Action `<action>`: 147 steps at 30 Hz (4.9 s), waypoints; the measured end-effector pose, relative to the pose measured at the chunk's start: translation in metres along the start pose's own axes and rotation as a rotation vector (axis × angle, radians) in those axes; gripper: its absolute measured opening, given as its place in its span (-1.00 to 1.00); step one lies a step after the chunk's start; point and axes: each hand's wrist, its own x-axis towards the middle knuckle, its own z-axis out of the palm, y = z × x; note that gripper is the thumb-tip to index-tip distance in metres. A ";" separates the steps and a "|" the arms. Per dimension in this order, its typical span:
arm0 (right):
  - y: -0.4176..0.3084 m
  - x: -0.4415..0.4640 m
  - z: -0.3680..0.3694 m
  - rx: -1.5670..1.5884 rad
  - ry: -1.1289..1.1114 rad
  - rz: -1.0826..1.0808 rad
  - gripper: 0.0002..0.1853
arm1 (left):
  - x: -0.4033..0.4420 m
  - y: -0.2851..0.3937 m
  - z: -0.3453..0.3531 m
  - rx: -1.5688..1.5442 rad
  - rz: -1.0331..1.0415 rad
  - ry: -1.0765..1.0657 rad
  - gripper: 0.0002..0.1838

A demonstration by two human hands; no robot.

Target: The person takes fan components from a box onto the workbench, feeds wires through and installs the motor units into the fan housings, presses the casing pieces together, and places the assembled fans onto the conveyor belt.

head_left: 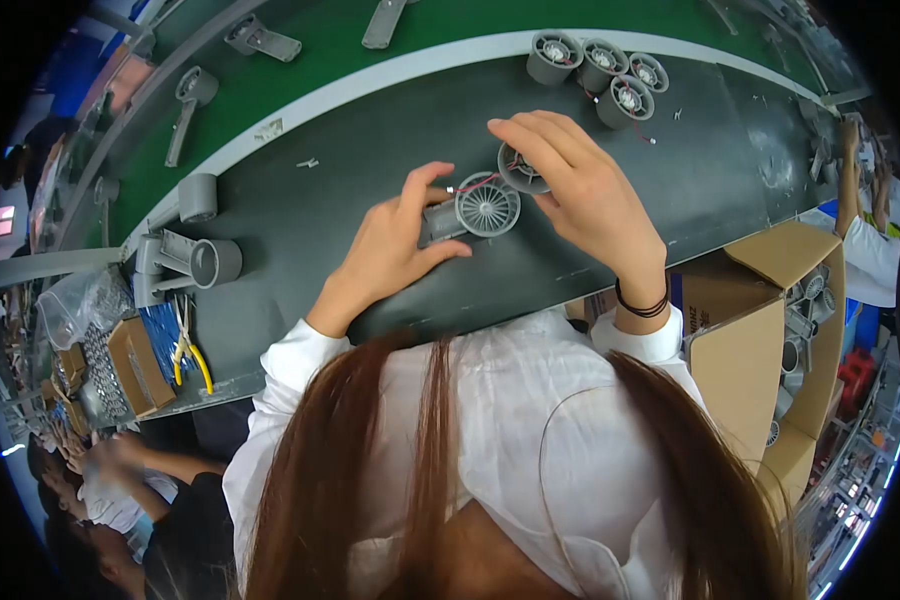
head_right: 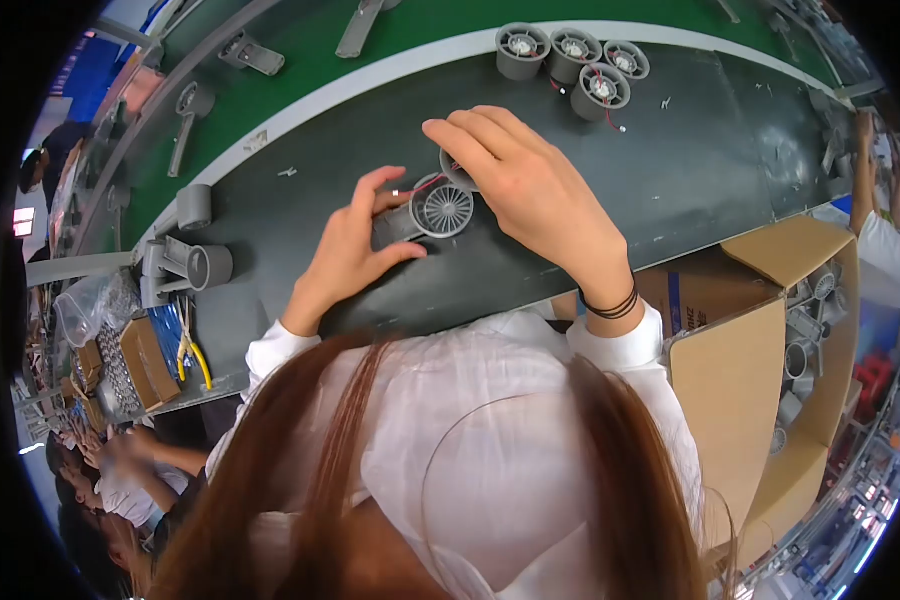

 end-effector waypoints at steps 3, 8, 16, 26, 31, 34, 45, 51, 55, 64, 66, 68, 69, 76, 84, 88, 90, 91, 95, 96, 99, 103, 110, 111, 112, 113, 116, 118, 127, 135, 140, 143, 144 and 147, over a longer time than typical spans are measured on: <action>-0.006 -0.005 -0.001 -0.052 -0.006 -0.003 -0.51 | 0.001 0.007 -0.004 0.006 0.081 0.103 -0.19; -0.018 0.000 -0.003 0.002 0.026 -0.041 -0.57 | 0.003 0.017 -0.006 0.104 0.388 0.352 -0.70; -0.025 0.001 -0.012 0.262 0.093 -0.025 -0.44 | -0.002 0.019 0.002 -0.374 0.268 0.385 -0.92; -0.036 -0.006 0.001 0.506 0.303 -0.001 -0.56 | -0.017 0.026 -0.003 -1.011 0.111 0.225 -0.77; -0.038 -0.013 0.000 0.541 0.243 -0.014 -0.61 | -0.022 0.027 -0.005 -0.975 0.071 0.235 -0.69; -0.038 -0.016 0.004 0.570 0.282 -0.021 -0.62 | -0.024 0.024 -0.005 -0.942 0.041 0.226 -0.64; -0.035 -0.029 0.006 0.647 0.260 0.030 -0.62 | -0.022 0.028 -0.006 -0.909 0.037 0.176 -0.77; -0.038 -0.034 0.002 0.590 0.221 0.008 -0.60 | -0.021 0.029 -0.002 -0.934 0.046 0.163 -0.74; -0.042 -0.037 0.002 0.655 0.233 0.062 -0.52 | -0.022 0.025 -0.001 -0.986 0.065 0.132 -0.73; -0.048 -0.039 0.012 0.644 0.405 0.059 -0.61 | -0.024 0.028 -0.003 -1.020 0.064 0.098 -0.71; -0.050 -0.040 0.011 0.679 0.401 0.096 -0.62 | -0.025 0.028 -0.002 -1.046 0.057 0.082 -0.71; -0.050 -0.039 0.012 0.683 0.426 0.075 -0.62 | -0.025 0.028 -0.002 -1.063 0.049 0.066 -0.72; -0.049 -0.039 0.012 0.686 0.437 0.063 -0.62 | -0.025 0.028 0.000 -1.086 0.039 0.072 -0.73; -0.045 -0.026 -0.012 0.223 0.161 0.030 -0.68 | -0.015 0.026 0.006 -0.612 -0.042 0.252 -0.88; -0.043 -0.019 -0.001 -0.044 0.074 0.049 -0.70 | -0.011 0.012 0.006 -0.044 0.188 0.524 -0.89; -0.043 -0.017 0.000 -0.141 -0.009 0.077 -0.72 | -0.011 0.008 0.001 0.031 0.114 0.438 -0.78; -0.045 -0.015 -0.002 -0.161 -0.043 0.074 -0.72 | -0.013 0.007 -0.006 0.084 0.010 0.336 -0.65; -0.045 -0.013 -0.003 -0.172 -0.060 0.072 -0.72 | -0.012 0.007 -0.006 0.143 0.007 0.316 -0.61; -0.046 -0.009 -0.003 -0.271 -0.119 0.058 -0.72 | -0.014 0.001 -0.005 0.303 -0.048 0.200 -0.46; -0.046 -0.008 -0.004 -0.271 -0.132 0.052 -0.72 | -0.015 0.001 -0.004 0.325 -0.071 0.163 -0.44; -0.049 -0.007 -0.010 -0.242 -0.169 0.086 -0.73 | -0.019 0.004 0.004 0.345 -0.036 0.237 -0.47; -0.055 -0.015 -0.016 -0.089 -0.108 0.297 -0.78 | -0.021 0.007 0.014 0.433 0.066 0.337 -0.47; -0.052 -0.031 -0.018 0.176 -0.011 0.675 -0.83 | -0.022 0.000 0.028 0.559 0.239 0.481 -0.46; -0.050 -0.034 -0.018 0.201 -0.005 0.700 -0.83 | -0.022 -0.001 0.029 0.568 0.251 0.494 -0.47; -0.051 -0.035 -0.017 0.198 0.003 0.737 -0.82 | -0.022 -0.001 0.030 0.570 0.257 0.497 -0.47; -0.051 -0.035 -0.016 0.196 0.011 0.772 -0.82 | -0.022 -0.002 0.030 0.574 0.263 0.500 -0.48; -0.048 -0.039 -0.014 0.252 0.020 0.863 -0.80 | -0.022 -0.002 0.032 0.580 0.263 0.502 -0.48; -0.046 -0.040 -0.013 0.319 0.019 0.891 -0.79 | -0.022 -0.002 0.031 0.580 0.266 0.502 -0.48; -0.038 -0.043 -0.002 0.546 0.054 1.003 -0.80 | -0.021 0.000 0.031 0.587 0.303 0.506 -0.50; -0.047 -0.033 0.002 0.378 -0.024 0.931 -0.83 | -0.019 -0.007 0.036 0.511 0.315 0.510 -0.60; -0.053 -0.027 0.007 0.305 -0.039 0.869 -0.82 | -0.016 -0.009 0.037 0.426 0.268 0.509 -0.66; -0.054 -0.022 0.006 0.206 -0.070 0.847 -0.83 | -0.013 -0.010 0.037 0.379 0.278 0.521 -0.67; -0.055 -0.021 0.006 0.158 -0.078 0.842 -0.83 | -0.012 -0.010 0.037 0.365 0.280 0.526 -0.67; -0.057 -0.020 0.005 0.048 -0.080 0.841 -0.84 | -0.013 -0.010 0.039 0.414 0.327 0.534 -0.66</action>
